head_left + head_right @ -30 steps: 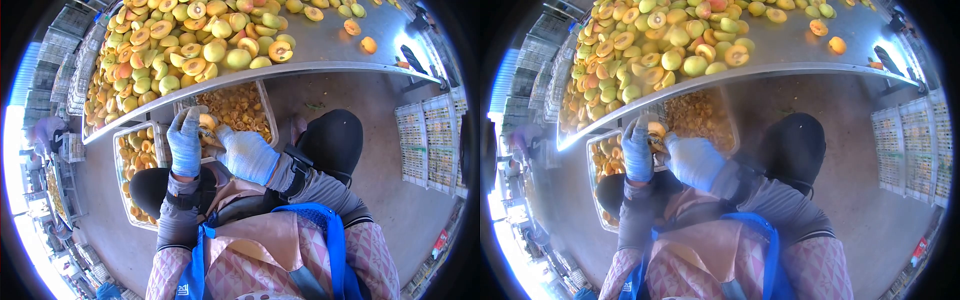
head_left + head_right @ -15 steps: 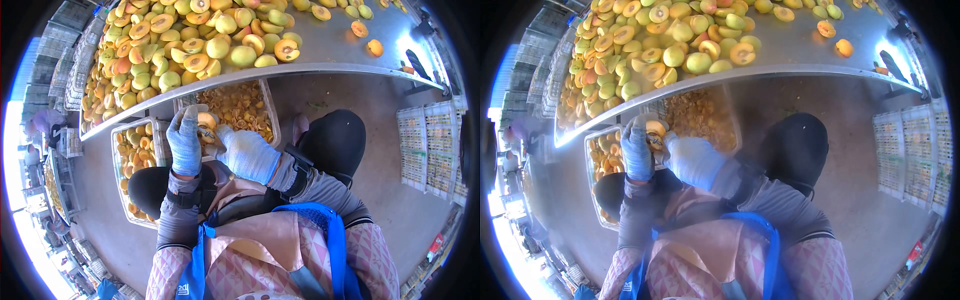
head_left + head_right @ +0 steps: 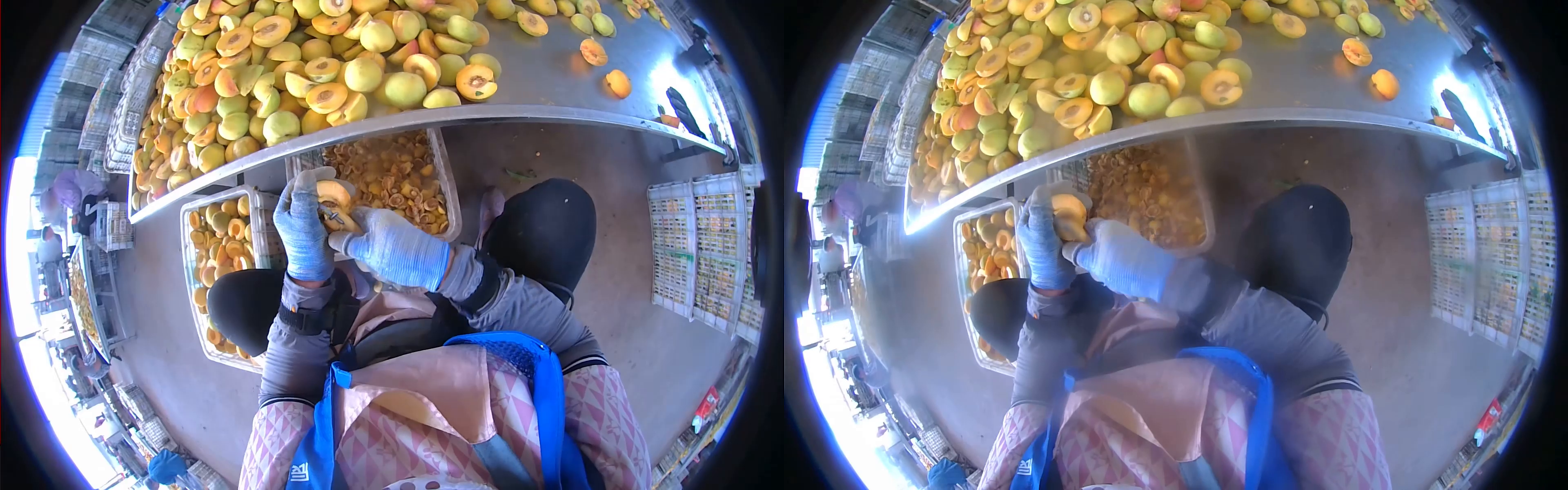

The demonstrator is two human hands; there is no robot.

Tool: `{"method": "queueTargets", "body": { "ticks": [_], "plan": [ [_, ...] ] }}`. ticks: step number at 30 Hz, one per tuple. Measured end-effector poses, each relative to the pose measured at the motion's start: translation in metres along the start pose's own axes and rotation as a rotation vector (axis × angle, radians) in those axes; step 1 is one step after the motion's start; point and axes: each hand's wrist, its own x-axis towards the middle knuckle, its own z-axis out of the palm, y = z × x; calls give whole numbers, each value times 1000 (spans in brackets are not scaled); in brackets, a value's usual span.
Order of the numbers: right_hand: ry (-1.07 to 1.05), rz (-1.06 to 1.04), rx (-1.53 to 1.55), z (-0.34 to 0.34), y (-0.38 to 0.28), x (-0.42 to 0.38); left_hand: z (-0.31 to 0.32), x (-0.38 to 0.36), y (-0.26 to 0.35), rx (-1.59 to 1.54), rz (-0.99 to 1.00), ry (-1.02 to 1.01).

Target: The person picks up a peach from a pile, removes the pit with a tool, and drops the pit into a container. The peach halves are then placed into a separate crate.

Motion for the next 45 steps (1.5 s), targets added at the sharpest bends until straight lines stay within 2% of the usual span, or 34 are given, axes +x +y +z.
{"method": "queueTargets", "body": {
  "ticks": [4,7,10,13,16,19,22,25,30,34,37,40,41,44,45],
  "plan": [
    [102,-147,-178,4,5,0,-3,3,-4,-51,-42,-4],
    [133,0,-590,10,-1,-6,1,4,-15,-63,-21,101],
    [158,30,-775,13,-5,-9,-3,6,-21,-104,-19,80],
    [179,56,-784,17,-5,-8,-5,8,-19,-104,-47,80],
    [113,-120,-399,10,4,-7,-4,0,-1,-127,-77,-8],
    [202,-319,-326,14,16,-2,-8,-2,5,-67,-100,-39],
    [195,1,-656,17,7,-8,-2,3,-14,-39,-19,104],
    [248,-64,-883,18,1,-14,3,7,-21,-34,-18,148],
    [269,-76,-955,16,3,-10,4,12,-28,-69,-19,133],
    [303,-120,-956,17,10,-6,1,17,-40,-87,-34,155],
    [180,36,-912,10,-3,-6,-1,19,-37,-120,-54,89],
    [59,-80,-367,0,0,-2,-8,10,-10,-64,-117,-55],
    [2,34,-169,-3,-13,-5,-10,6,1,-27,-147,-112],
    [-140,42,-205,-12,-28,-5,-12,2,10,82,-121,-157],
    [-116,-20,-165,-11,-26,-6,-14,2,10,81,-113,-168]
  ]
}}
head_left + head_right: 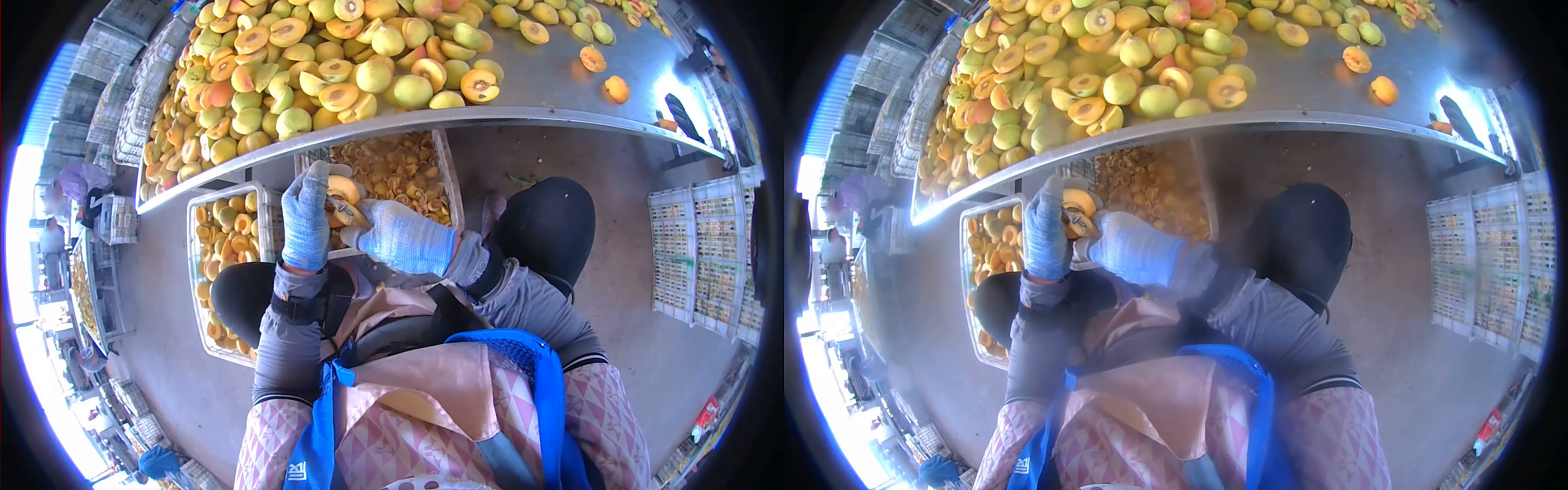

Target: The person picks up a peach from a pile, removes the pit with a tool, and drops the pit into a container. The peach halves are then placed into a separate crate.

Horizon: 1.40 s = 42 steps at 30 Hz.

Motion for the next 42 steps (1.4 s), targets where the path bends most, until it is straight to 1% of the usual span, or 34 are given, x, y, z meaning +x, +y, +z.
{"method": "queueTargets", "body": {
  "ticks": [2,4,6,8,11,14,15,17,18,20,21,24,25,27,28,31,34,36,38,40,42],
  "plan": [
    [57,-124,70,4,5,-1,-2,-4,2,-12,8,-4],
    [-62,73,54,-3,3,-2,-2,-6,3,-1,25,-33],
    [-148,228,169,-7,-4,-6,-2,-9,9,35,53,-74],
    [-194,337,413,-8,-16,-11,-7,-8,13,64,34,-137],
    [-307,415,554,-17,-21,-16,-8,-8,17,69,5,-189],
    [-298,426,702,-15,-22,-20,-7,-8,17,59,12,-214],
    [-277,416,691,-14,-22,-20,-6,-8,17,56,22,-223],
    [-240,395,668,-10,-20,-17,-5,-7,8,-29,-24,-174],
    [-225,428,689,-7,-17,-14,-4,-7,5,-70,-47,-149],
    [-184,495,737,-5,-11,-10,3,-5,3,-36,55,-19],
    [-172,496,801,-6,-11,-11,8,-4,2,-21,108,48],
    [-188,493,1004,-6,-10,-9,29,-13,5,-65,170,195],
    [-187,501,946,-6,-12,-9,29,-12,-2,-79,193,241],
    [-182,512,830,-6,-18,-10,21,-11,-9,-131,135,190],
    [-187,486,798,-6,-16,-10,19,-10,-9,-159,107,166],
    [-193,420,690,-9,-12,-11,24,-12,-5,-124,100,198],
    [-205,394,570,-16,-21,-15,22,-12,-1,-67,124,133],
    [-204,360,506,-18,-21,-15,24,-14,-1,-51,126,154],
    [-108,110,215,-10,-1,-11,24,-16,-1,-34,124,157],
    [-72,18,102,-7,7,-10,23,-19,1,-10,118,140],
    [-83,70,145,-4,5,-12,22,-21,3,15,146,132]
  ]
}}
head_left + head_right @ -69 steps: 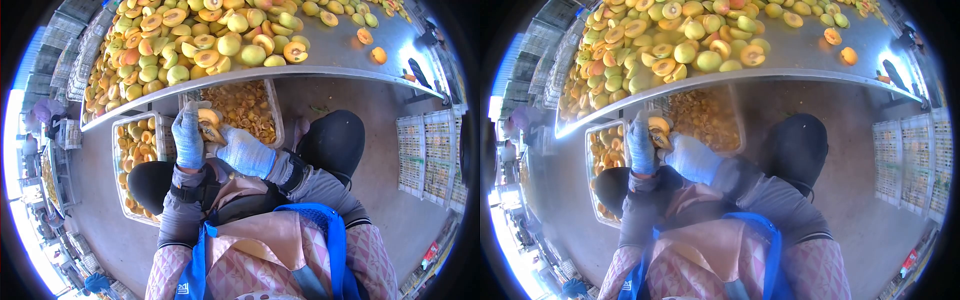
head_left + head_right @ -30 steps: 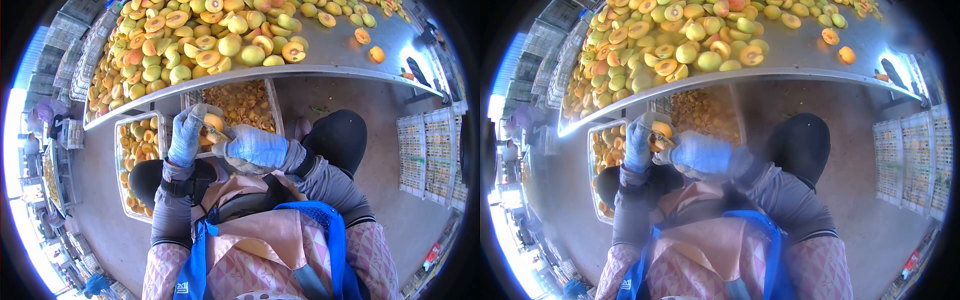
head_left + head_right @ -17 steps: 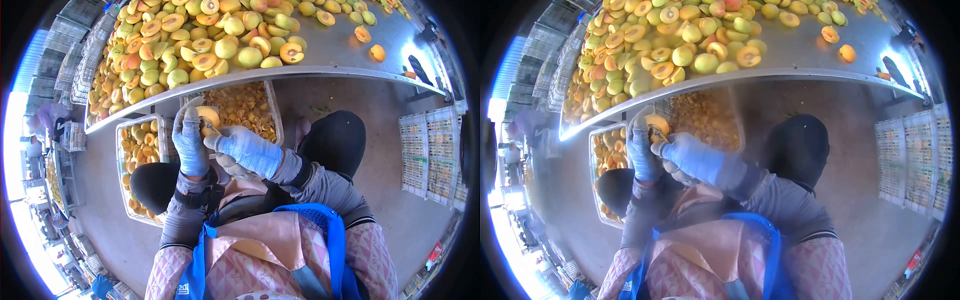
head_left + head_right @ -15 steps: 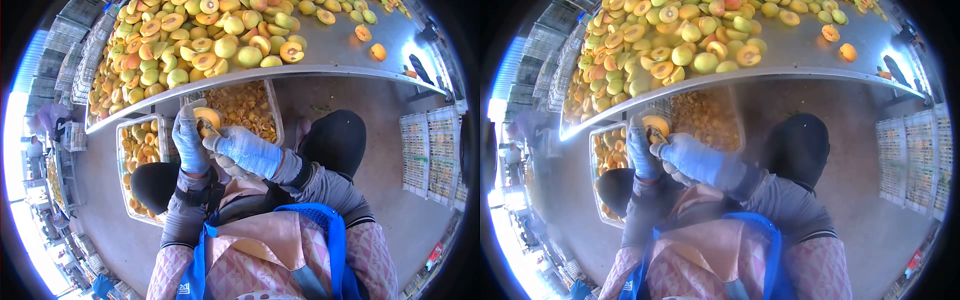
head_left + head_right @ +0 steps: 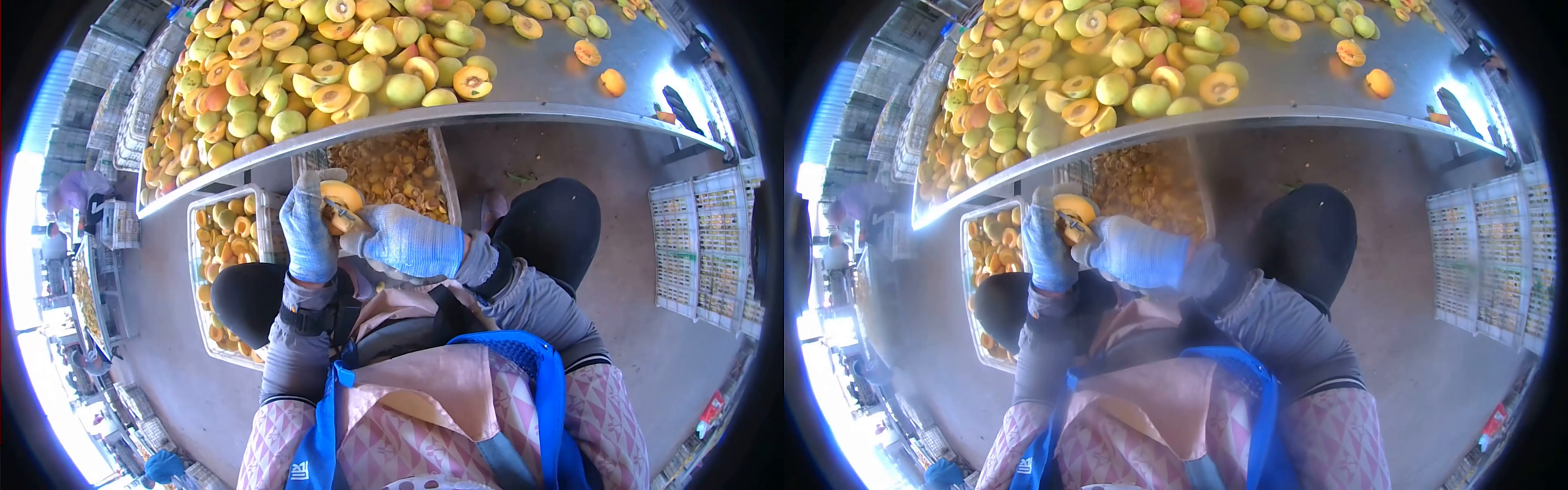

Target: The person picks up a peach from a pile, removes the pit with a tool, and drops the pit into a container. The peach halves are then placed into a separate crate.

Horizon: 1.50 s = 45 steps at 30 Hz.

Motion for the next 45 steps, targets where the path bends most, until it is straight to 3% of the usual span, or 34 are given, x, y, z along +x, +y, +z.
{"method": "queueTargets", "body": {
  "ticks": [3,6,9,12,15,21,24,27,30,33,34,36,37,38,40,42,45],
  "plan": [
    [40,10,-16,6,-10,-3,-4,1,-1,9,-17,24],
    [283,-132,-529,16,16,1,-11,3,-16,97,19,133],
    [338,-145,-547,20,18,-3,-8,2,-11,102,36,115],
    [275,-96,7,21,14,3,-10,6,-9,42,38,21],
    [99,191,225,10,-6,2,-11,9,-11,-18,-2,-9],
    [48,307,317,2,-13,0,-11,10,-12,-58,-78,-61],
    [82,65,119,5,-1,3,-16,10,-17,-69,-63,-90],
    [322,-178,-626,17,20,2,-16,10,-26,-193,-137,-13],
    [264,-52,-596,15,3,-4,-9,9,-20,-256,-173,37],
    [308,-354,-85,21,30,13,-21,4,-16,-285,-197,-53],
    [169,-178,140,16,23,11,-24,5,-17,-300,-212,-113],
    [-122,190,578,3,1,-2,-24,3,-27,-381,-173,-17],
    [-98,186,598,-3,-6,-5,-25,3,-28,-420,-146,38],
    [-76,181,619,-8,-12,-8,-20,2,-11,-307,-130,-19],
    [-6,187,632,-9,-20,-13,-31,2,0,-367,-202,-46],
    [-7,148,585,-11,-17,-14,-43,10,0,-513,-272,-73],
    [61,104,424,-7,-20,-9,-62,15,9,-436,-242,-22]
  ]
}}
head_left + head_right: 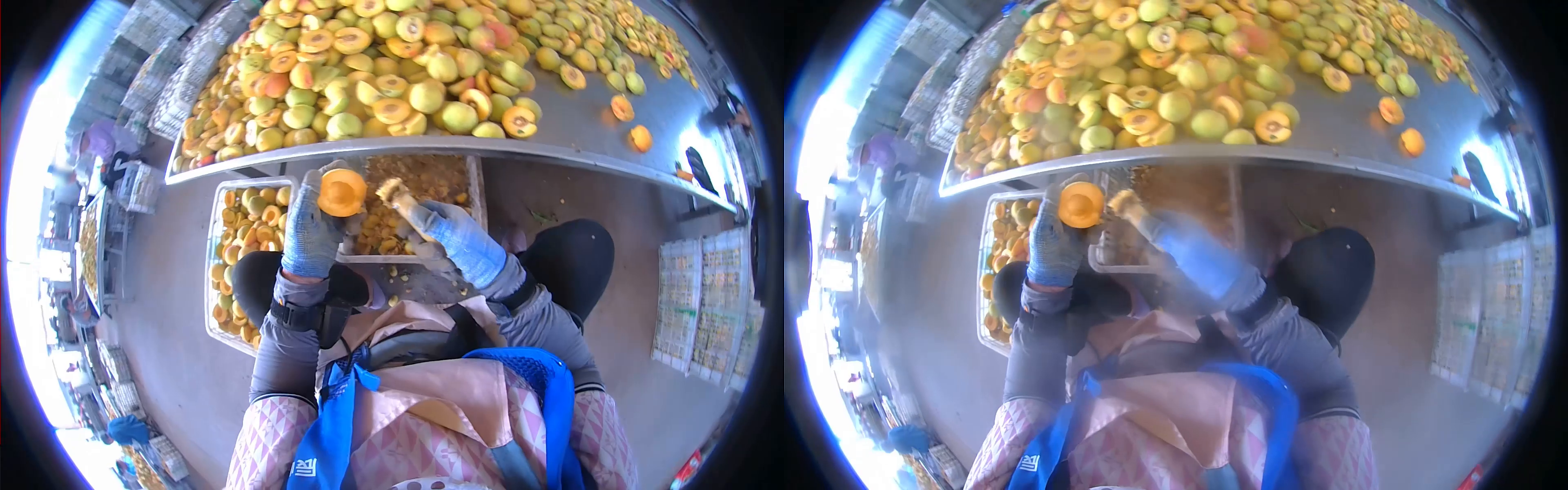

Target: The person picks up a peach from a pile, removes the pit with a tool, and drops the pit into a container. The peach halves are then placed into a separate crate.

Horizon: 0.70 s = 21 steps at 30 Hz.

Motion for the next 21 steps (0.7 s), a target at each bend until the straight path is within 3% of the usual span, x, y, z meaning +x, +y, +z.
{"method": "queueTargets", "body": {
  "ticks": [1,4,6,7,10,13,14,18,19,21],
  "plan": [
    [44,-72,-79,1,5,4,-5,-2,10,-1,16,-29],
    [115,-19,-161,-8,20,10,-48,-15,51,45,150,48],
    [135,23,-128,-14,25,12,-90,-31,85,51,273,234],
    [144,22,-116,-13,24,10,-106,-40,101,234,416,403],
    [157,83,-126,-6,21,9,-187,-65,125,374,537,832],
    [202,195,-129,9,9,6,-292,-91,94,424,311,1024],
    [224,235,-125,14,7,6,-329,-98,79,464,108,980],
    [226,298,-124,9,19,16,-324,-80,27,87,-78,825],
    [225,306,-123,9,21,20,-326,-65,20,77,-51,693],
    [247,322,-124,9,24,26,-318,-28,20,105,-19,617]
  ]
}}
